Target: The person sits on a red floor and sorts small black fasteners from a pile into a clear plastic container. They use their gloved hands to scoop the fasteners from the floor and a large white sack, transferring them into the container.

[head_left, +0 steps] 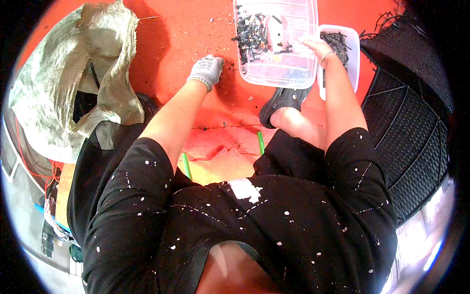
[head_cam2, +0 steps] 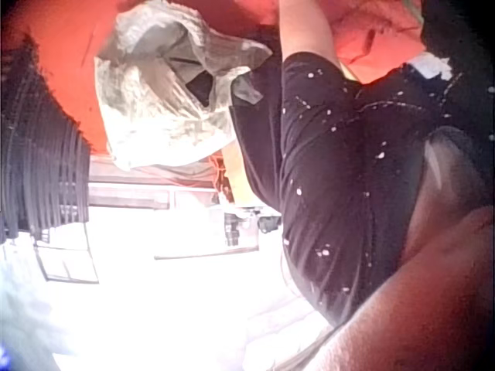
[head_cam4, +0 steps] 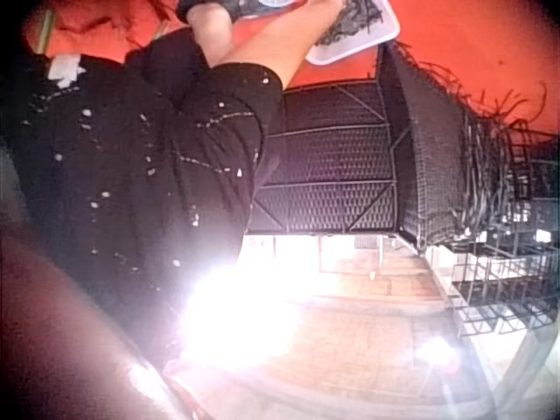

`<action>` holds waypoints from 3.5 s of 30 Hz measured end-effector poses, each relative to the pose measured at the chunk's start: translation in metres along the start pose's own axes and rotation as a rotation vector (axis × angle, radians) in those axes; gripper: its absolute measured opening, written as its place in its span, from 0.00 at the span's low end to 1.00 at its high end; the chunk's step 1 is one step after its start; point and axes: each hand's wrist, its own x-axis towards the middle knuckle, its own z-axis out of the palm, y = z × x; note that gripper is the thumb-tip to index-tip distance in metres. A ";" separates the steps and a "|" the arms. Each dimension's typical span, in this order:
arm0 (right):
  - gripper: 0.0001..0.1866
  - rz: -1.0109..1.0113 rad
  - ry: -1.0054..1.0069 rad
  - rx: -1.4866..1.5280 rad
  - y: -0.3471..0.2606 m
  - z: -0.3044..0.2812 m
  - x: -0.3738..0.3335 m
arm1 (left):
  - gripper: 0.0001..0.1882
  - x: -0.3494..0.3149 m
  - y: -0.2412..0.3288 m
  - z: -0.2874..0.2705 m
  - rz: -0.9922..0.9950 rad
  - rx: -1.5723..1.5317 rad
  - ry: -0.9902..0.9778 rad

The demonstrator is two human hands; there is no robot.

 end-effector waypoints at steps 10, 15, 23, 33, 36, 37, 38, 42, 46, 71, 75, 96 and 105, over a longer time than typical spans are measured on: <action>0.18 -0.011 0.032 -0.039 -0.002 0.003 -0.002 | 0.13 0.020 0.078 -0.022 0.263 -0.573 0.375; 0.19 -0.044 -0.010 -0.007 0.002 -0.001 0.000 | 0.18 0.020 0.095 -0.035 0.268 -0.662 0.644; 0.22 -0.015 -0.005 -0.057 0.005 -0.006 0.008 | 0.26 -0.021 0.008 -0.031 -0.188 -0.178 0.164; 0.21 0.020 -0.027 -0.026 0.002 -0.005 0.004 | 0.13 -0.001 0.028 -0.007 -0.043 0.013 -0.009; 0.20 -0.009 -0.005 -0.056 0.002 -0.003 0.003 | 0.11 0.005 0.023 0.003 -0.002 -0.005 -0.014; 0.19 -0.005 0.001 -0.049 0.002 -0.004 0.005 | 0.11 0.005 0.022 0.004 0.008 -0.011 0.006; 0.19 -0.001 0.007 -0.042 0.003 -0.005 0.006 | 0.10 0.005 0.022 0.005 0.019 -0.017 0.026; 0.18 -0.002 0.018 -0.032 0.000 0.001 0.002 | 0.09 0.004 0.024 0.000 -0.046 -0.089 0.026; 0.19 -0.022 -0.019 0.004 0.002 -0.005 0.002 | 0.11 0.006 0.034 -0.005 -0.107 -0.456 0.138; 0.27 0.026 -0.002 -0.015 0.000 0.000 0.000 | 0.24 -0.053 0.014 0.027 -0.131 -0.216 0.123; 0.27 0.057 0.015 -0.025 0.004 -0.007 0.007 | 0.12 -0.036 -0.001 0.039 -0.116 -0.237 0.047; 0.20 0.019 -0.035 0.015 -0.002 0.005 0.003 | 0.11 0.001 0.022 0.001 -0.061 -0.179 0.011; 0.17 -0.047 -0.130 0.015 -0.007 0.019 -0.015 | 0.18 0.002 0.083 -0.078 0.245 -0.593 0.348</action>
